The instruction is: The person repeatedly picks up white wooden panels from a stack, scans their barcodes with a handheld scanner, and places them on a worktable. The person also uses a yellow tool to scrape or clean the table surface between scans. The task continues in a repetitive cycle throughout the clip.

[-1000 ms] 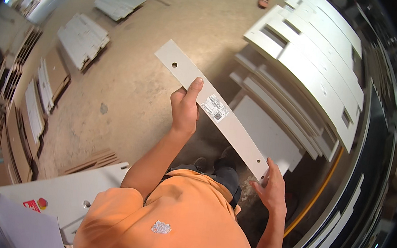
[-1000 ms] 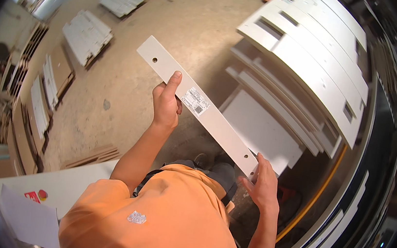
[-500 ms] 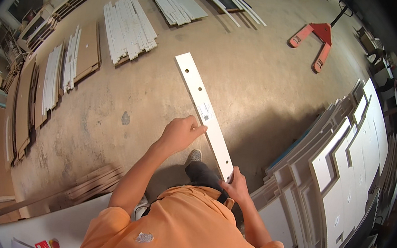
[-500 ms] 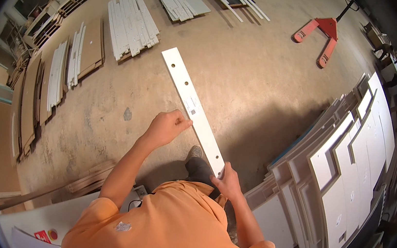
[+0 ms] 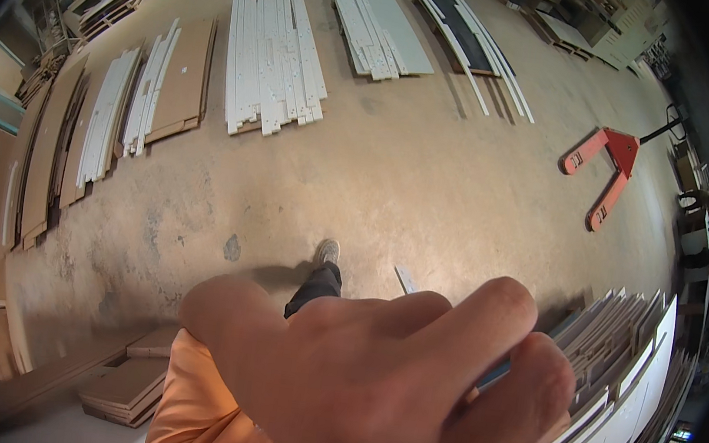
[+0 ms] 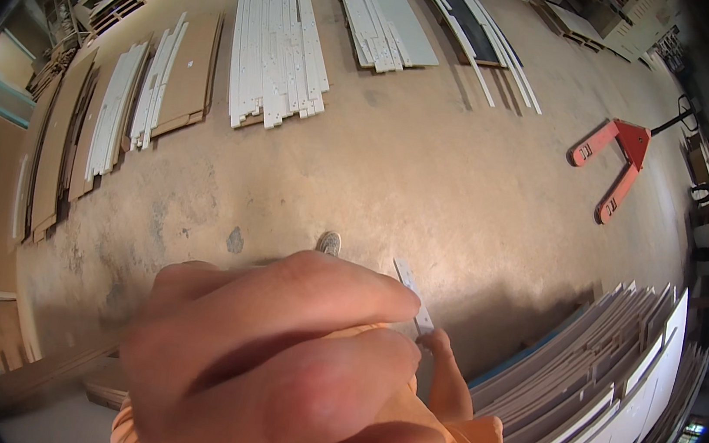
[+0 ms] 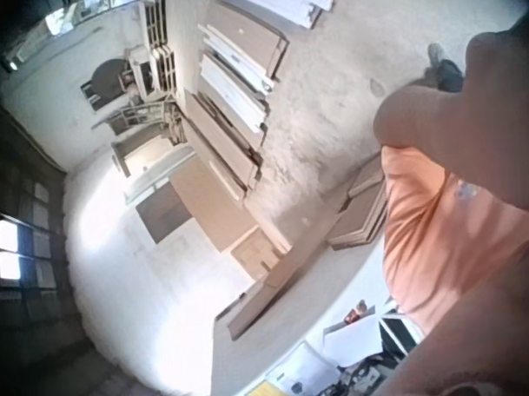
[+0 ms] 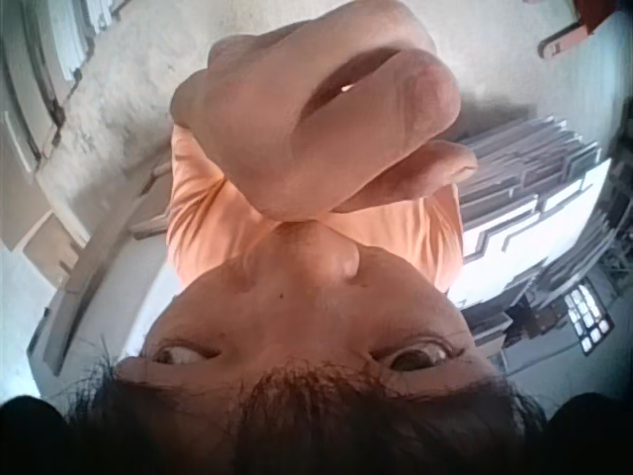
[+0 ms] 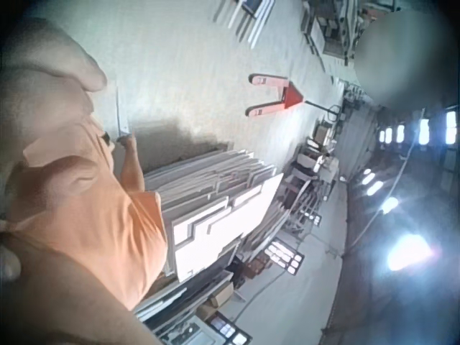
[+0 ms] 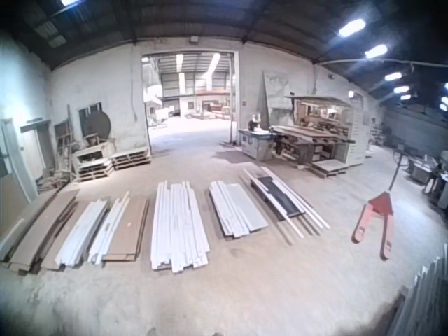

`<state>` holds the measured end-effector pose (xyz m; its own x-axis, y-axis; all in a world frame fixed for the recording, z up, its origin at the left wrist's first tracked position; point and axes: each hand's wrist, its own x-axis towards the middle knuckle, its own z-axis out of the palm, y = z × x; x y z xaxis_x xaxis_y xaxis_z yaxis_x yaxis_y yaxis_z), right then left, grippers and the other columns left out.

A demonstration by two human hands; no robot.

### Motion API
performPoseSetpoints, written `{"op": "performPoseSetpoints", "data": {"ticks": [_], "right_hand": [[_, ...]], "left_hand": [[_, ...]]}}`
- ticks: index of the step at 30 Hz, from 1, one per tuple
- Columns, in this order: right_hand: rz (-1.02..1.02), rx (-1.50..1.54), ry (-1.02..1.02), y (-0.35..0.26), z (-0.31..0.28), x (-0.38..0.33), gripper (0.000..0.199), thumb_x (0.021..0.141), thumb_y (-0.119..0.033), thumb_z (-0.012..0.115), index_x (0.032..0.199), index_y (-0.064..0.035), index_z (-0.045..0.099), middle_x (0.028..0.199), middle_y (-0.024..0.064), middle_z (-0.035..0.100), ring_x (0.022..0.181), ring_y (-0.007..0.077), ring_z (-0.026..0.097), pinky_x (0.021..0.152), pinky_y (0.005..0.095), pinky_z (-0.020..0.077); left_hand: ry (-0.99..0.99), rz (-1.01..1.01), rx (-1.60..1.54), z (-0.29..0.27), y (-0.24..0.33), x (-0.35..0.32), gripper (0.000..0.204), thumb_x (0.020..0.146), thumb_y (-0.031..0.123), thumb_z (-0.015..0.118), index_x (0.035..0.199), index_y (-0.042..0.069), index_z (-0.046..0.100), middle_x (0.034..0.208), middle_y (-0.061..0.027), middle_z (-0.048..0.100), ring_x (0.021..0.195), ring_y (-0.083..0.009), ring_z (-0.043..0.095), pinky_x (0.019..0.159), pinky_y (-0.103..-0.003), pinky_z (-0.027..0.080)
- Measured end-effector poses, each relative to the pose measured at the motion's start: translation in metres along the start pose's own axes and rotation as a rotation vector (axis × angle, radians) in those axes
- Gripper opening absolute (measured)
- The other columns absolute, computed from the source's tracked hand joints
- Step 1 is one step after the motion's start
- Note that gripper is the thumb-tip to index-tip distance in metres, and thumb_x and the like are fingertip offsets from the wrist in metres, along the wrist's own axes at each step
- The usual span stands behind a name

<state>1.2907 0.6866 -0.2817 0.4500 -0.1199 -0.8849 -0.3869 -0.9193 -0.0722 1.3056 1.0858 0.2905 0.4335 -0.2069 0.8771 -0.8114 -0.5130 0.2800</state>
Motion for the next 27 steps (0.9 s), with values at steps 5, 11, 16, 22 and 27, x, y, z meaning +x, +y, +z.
{"op": "performPoseSetpoints", "data": {"ticks": [5, 11, 16, 22, 27], "right_hand": [[0.254, 0.453, 0.002, -0.003, -0.011, -0.005, 0.037, 0.069, -0.027, 0.082, 0.093, 0.0001, 0.073, 0.079, 0.0111, 0.071, 0.061, 0.0222, 0.067, 0.052, 0.0388, 0.0533], [0.250, 0.806, 0.039, -0.086, -0.061, 0.007, 0.029, 0.073, -0.023, 0.079, 0.089, 0.0001, 0.072, 0.075, 0.0105, 0.068, 0.059, 0.0230, 0.064, 0.052, 0.0384, 0.0521], [0.345, 0.955, -0.029, -0.116, -0.099, 0.066, 0.023, 0.076, -0.020, 0.077, 0.085, 0.0002, 0.071, 0.072, 0.0100, 0.065, 0.057, 0.0237, 0.062, 0.051, 0.0382, 0.0511], [0.389, 1.262, -0.115, -0.173, -0.246, 0.196, 0.018, 0.079, -0.017, 0.074, 0.081, 0.0002, 0.070, 0.068, 0.0093, 0.062, 0.055, 0.0245, 0.060, 0.051, 0.0379, 0.0499], [0.163, 0.710, 0.123, -0.247, -0.470, 0.270, 0.025, 0.068, -0.015, 0.084, 0.078, 0.0013, 0.068, 0.068, 0.0088, 0.063, 0.056, 0.0209, 0.060, 0.049, 0.0357, 0.0496]], "left_hand": [[-0.042, 0.007, -0.085, 0.002, -0.121, 0.085, 0.018, 0.085, 0.019, 0.064, 0.084, 0.001, 0.061, 0.078, -0.0117, 0.062, 0.061, -0.0190, 0.060, 0.055, -0.031, 0.047], [-0.188, -0.053, -0.250, 0.053, -0.259, 0.183, 0.026, 0.088, 0.026, 0.062, 0.086, 0.000, 0.061, 0.074, -0.0132, 0.062, 0.067, -0.0260, 0.064, 0.064, -0.038, 0.051], [-0.466, -0.282, -0.310, 0.159, -0.378, 0.229, 0.034, 0.091, 0.031, 0.060, 0.087, -0.002, 0.061, 0.071, -0.0145, 0.063, 0.073, -0.0319, 0.066, 0.072, -0.045, 0.054], [-1.053, -0.790, 0.056, 0.350, -0.602, 0.075, 0.043, 0.091, 0.041, 0.061, 0.090, -0.002, 0.066, 0.089, -0.0253, 0.069, 0.088, -0.0429, 0.066, 0.078, -0.051, 0.052], [-1.274, -1.767, 0.500, 0.266, -0.759, -0.181, 0.050, 0.087, 0.043, 0.063, 0.106, -0.003, 0.070, 0.098, -0.0251, 0.071, 0.092, -0.0388, 0.071, 0.081, -0.046, 0.056]]}}
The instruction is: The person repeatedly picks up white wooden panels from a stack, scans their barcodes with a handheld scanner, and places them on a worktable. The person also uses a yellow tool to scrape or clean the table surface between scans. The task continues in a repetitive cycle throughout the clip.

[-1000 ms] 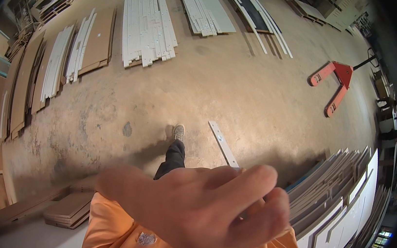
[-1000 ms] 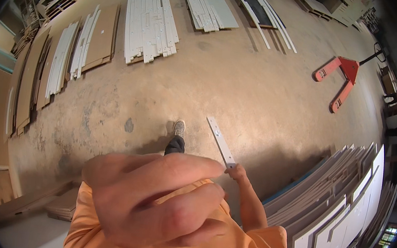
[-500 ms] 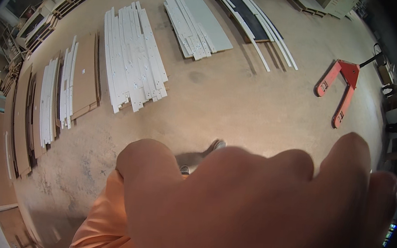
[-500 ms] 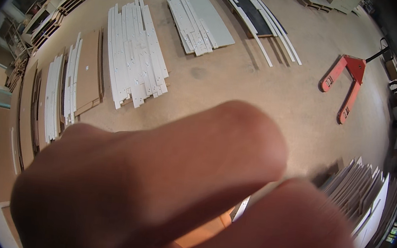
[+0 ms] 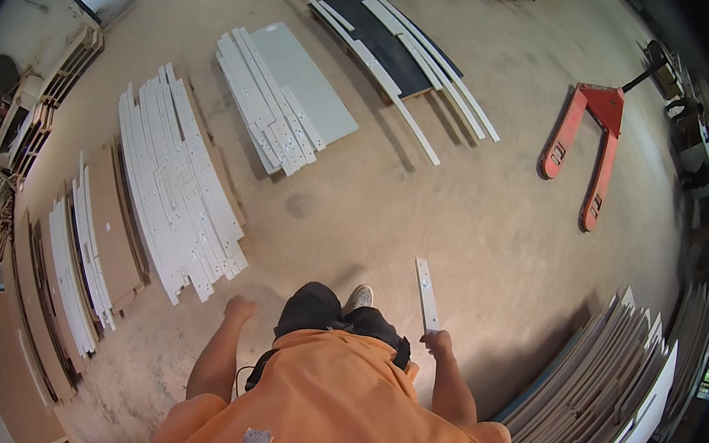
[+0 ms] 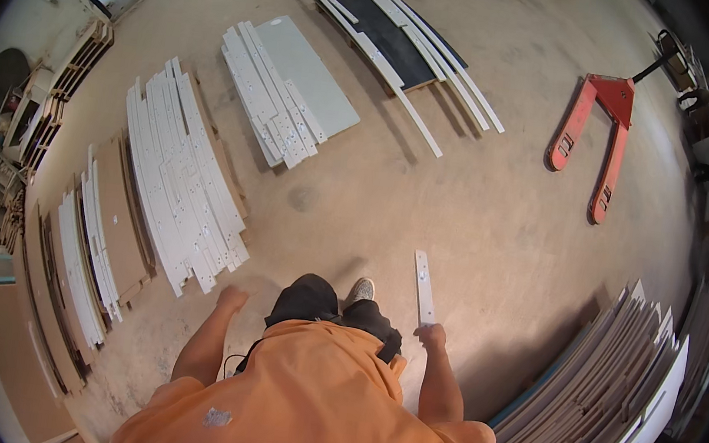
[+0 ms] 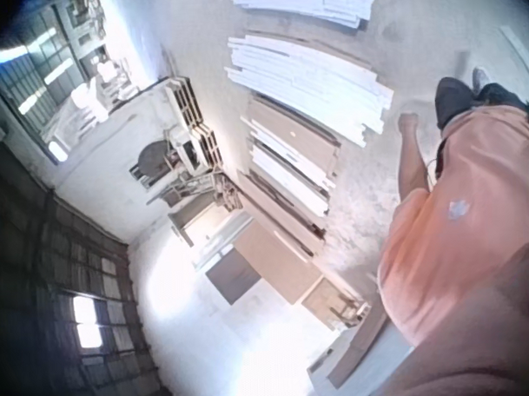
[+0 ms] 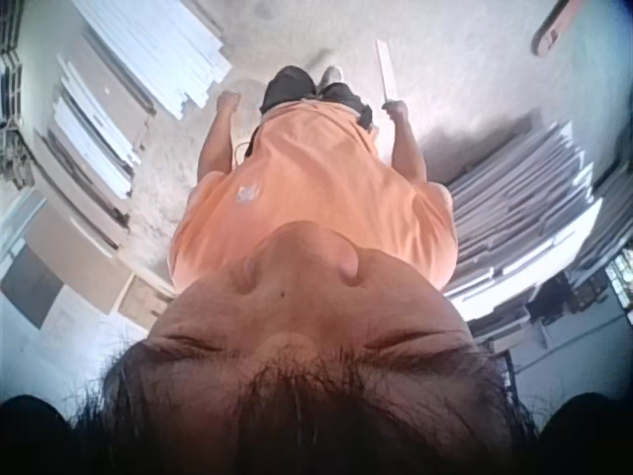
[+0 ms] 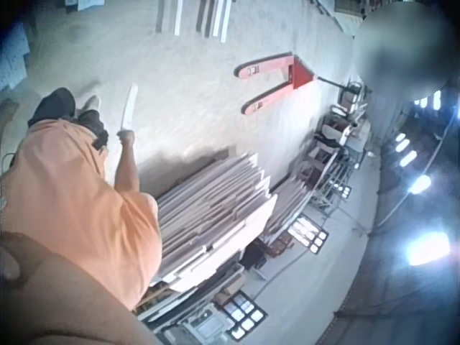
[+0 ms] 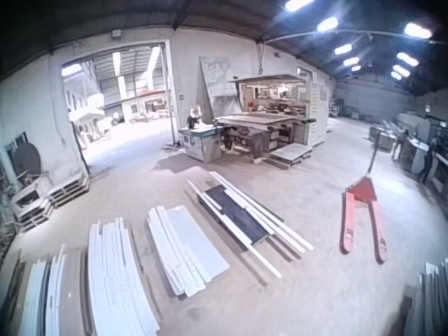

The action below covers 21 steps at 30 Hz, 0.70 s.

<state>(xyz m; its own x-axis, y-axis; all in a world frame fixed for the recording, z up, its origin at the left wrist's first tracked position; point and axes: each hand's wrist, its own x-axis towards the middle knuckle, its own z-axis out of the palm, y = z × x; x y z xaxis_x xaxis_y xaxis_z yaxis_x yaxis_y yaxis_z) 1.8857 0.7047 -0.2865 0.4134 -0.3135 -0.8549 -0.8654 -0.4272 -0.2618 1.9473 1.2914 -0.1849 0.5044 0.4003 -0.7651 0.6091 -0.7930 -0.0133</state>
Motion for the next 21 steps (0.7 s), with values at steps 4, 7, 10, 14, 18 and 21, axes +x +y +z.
{"op": "performPoseSetpoints", "data": {"ticks": [4, 7, 10, 14, 18, 21], "right_hand": [[-0.095, -0.035, 0.142, -0.151, -0.076, 0.044, 0.027, 0.068, -0.017, 0.084, 0.077, 0.0020, 0.067, 0.065, 0.0082, 0.062, 0.053, 0.0196, 0.059, 0.046, 0.0349, 0.0490], [-0.129, -0.074, 0.230, -0.238, -0.104, 0.078, 0.025, 0.071, -0.019, 0.081, 0.073, 0.0001, 0.064, 0.061, 0.0070, 0.060, 0.050, 0.0187, 0.057, 0.045, 0.0350, 0.0465], [-0.085, -0.100, 0.185, -0.310, -0.111, 0.110, 0.026, 0.072, -0.021, 0.080, 0.070, -0.0011, 0.063, 0.060, 0.0066, 0.059, 0.048, 0.0180, 0.054, 0.044, 0.0360, 0.0432], [-0.022, 0.012, 0.077, -0.392, -0.115, 0.157, 0.027, 0.072, -0.023, 0.080, 0.068, -0.0020, 0.062, 0.059, 0.0065, 0.058, 0.047, 0.0180, 0.053, 0.043, 0.0370, 0.0414], [0.040, -0.168, 0.060, -0.472, -0.125, 0.220, 0.033, 0.068, -0.030, 0.082, 0.079, -0.0003, 0.071, 0.071, 0.0114, 0.069, 0.063, 0.0229, 0.067, 0.060, 0.0376, 0.0527], [-0.017, -0.232, 0.090, -0.539, -0.133, 0.277, 0.038, 0.068, -0.033, 0.082, 0.085, -0.0001, 0.073, 0.086, 0.0167, 0.073, 0.082, 0.0295, 0.072, 0.073, 0.0396, 0.0559]], "left_hand": [[-0.229, -0.487, -0.523, 0.037, -0.130, 0.029, 0.032, 0.089, 0.020, 0.066, 0.107, -0.006, 0.065, 0.095, -0.0215, 0.070, 0.069, -0.0386, 0.073, 0.040, -0.041, 0.044], [-0.190, -0.572, -0.734, 0.015, -0.119, 0.056, 0.033, 0.091, 0.020, 0.063, 0.113, -0.006, 0.062, 0.103, -0.0234, 0.068, 0.072, -0.0390, 0.074, 0.038, -0.038, 0.035], [-0.181, -0.570, -0.832, -0.036, -0.046, 0.106, 0.038, 0.092, 0.023, 0.063, 0.116, -0.006, 0.060, 0.111, -0.0232, 0.067, 0.072, -0.0363, 0.074, 0.039, -0.035, 0.031], [-0.047, -0.170, -0.517, -0.160, 0.116, 0.193, 0.038, 0.086, 0.032, 0.064, 0.084, -0.006, 0.070, 0.072, -0.0154, 0.071, 0.065, -0.0299, 0.071, 0.050, -0.043, 0.047], [0.231, 0.318, -0.499, -0.308, 0.261, 0.213, 0.042, 0.088, 0.034, 0.062, 0.072, -0.004, 0.066, 0.066, -0.0159, 0.068, 0.065, -0.0282, 0.066, 0.067, -0.040, 0.051], [0.296, 0.412, -0.612, -0.375, 0.323, 0.216, 0.038, 0.092, 0.030, 0.062, 0.077, -0.005, 0.065, 0.071, -0.0155, 0.069, 0.067, -0.0265, 0.066, 0.068, -0.038, 0.050]]}}
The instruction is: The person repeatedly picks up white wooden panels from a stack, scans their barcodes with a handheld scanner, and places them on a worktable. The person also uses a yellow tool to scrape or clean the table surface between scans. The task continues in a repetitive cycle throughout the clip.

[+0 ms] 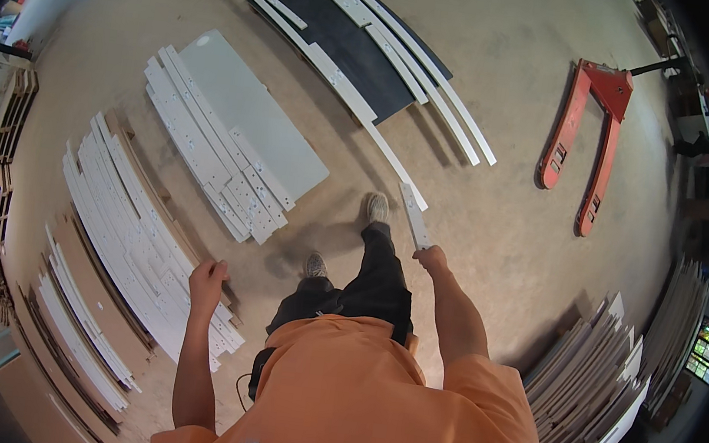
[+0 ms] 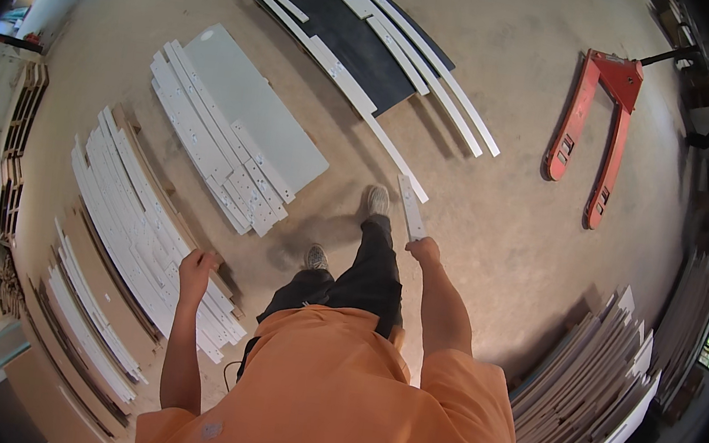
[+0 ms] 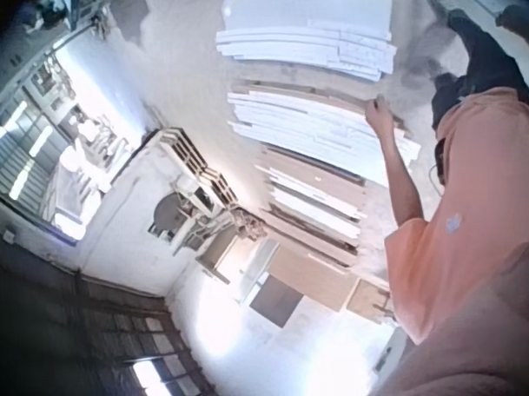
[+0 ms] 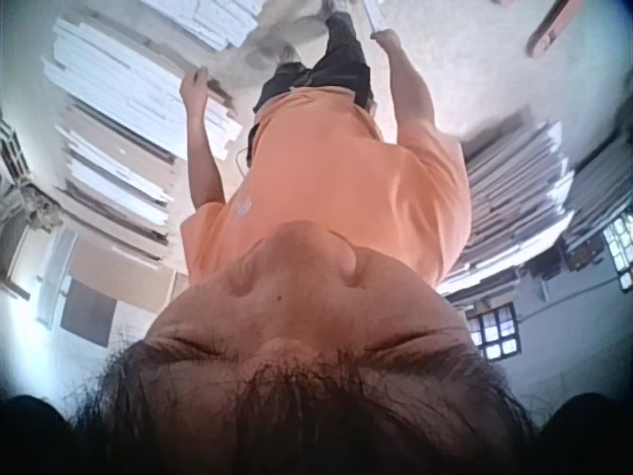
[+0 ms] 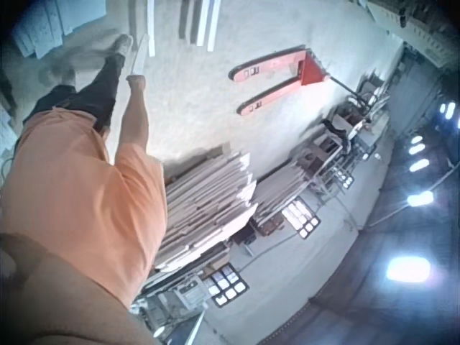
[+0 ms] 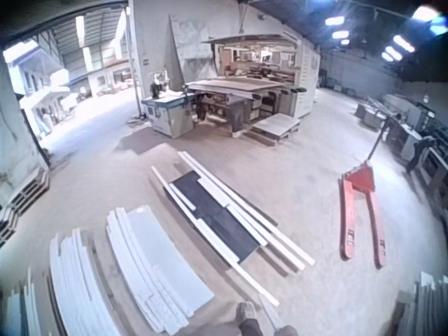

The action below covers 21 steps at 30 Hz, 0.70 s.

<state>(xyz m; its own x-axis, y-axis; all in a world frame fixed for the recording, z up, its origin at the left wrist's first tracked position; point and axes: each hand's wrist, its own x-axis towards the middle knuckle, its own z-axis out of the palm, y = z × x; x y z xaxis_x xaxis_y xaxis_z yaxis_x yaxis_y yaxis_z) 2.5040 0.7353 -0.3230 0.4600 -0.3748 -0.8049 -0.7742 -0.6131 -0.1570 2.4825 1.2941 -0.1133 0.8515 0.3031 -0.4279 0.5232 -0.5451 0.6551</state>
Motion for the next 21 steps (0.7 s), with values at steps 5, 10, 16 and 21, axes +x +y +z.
{"op": "performPoseSetpoints", "data": {"ticks": [5, 10, 16, 21], "right_hand": [[-0.083, -0.020, 0.118, -0.127, -0.033, 0.117, 0.062, 0.069, -0.033, 0.080, 0.114, 0.0053, 0.063, 0.111, 0.0257, 0.069, 0.106, 0.0372, 0.068, 0.089, 0.0442, 0.0549], [-0.134, 0.023, 0.147, -0.244, -0.068, 0.238, 0.048, 0.075, -0.022, 0.073, 0.111, 0.0039, 0.056, 0.111, 0.0274, 0.067, 0.108, 0.0410, 0.065, 0.093, 0.0468, 0.0529], [-0.259, -0.001, 0.548, -0.317, -0.096, 0.315, 0.030, 0.078, -0.007, 0.062, 0.105, 0.0056, 0.056, 0.115, 0.0277, 0.055, 0.104, 0.0454, 0.054, 0.094, 0.0499, 0.0448], [-0.507, 0.101, 0.617, -0.330, -0.094, 0.284, 0.027, 0.076, -0.002, 0.056, 0.102, 0.0054, 0.057, 0.113, 0.0274, 0.054, 0.102, 0.0441, 0.052, 0.090, 0.0521, 0.0439]], "left_hand": [[0.026, -0.333, 0.154, 0.024, -0.015, -0.008, 0.036, 0.092, 0.028, 0.063, 0.078, -0.005, 0.065, 0.070, -0.0164, 0.069, 0.068, -0.0258, 0.066, 0.069, -0.037, 0.049], [-0.738, -0.822, 0.677, 0.059, -0.028, -0.117, 0.054, 0.090, 0.049, 0.049, 0.074, 0.005, 0.075, 0.079, -0.0170, 0.072, 0.082, -0.0370, 0.069, 0.081, -0.047, 0.052], [-0.231, -0.942, 0.323, 0.063, 0.055, -0.111, 0.036, 0.089, 0.025, 0.064, 0.076, -0.009, 0.068, 0.068, -0.0183, 0.070, 0.067, -0.0254, 0.071, 0.064, -0.038, 0.052], [-0.205, -0.732, 0.274, 0.069, 0.107, -0.028, 0.034, 0.093, 0.025, 0.062, 0.076, -0.005, 0.064, 0.068, -0.0145, 0.070, 0.065, -0.0213, 0.069, 0.061, -0.036, 0.048]]}}
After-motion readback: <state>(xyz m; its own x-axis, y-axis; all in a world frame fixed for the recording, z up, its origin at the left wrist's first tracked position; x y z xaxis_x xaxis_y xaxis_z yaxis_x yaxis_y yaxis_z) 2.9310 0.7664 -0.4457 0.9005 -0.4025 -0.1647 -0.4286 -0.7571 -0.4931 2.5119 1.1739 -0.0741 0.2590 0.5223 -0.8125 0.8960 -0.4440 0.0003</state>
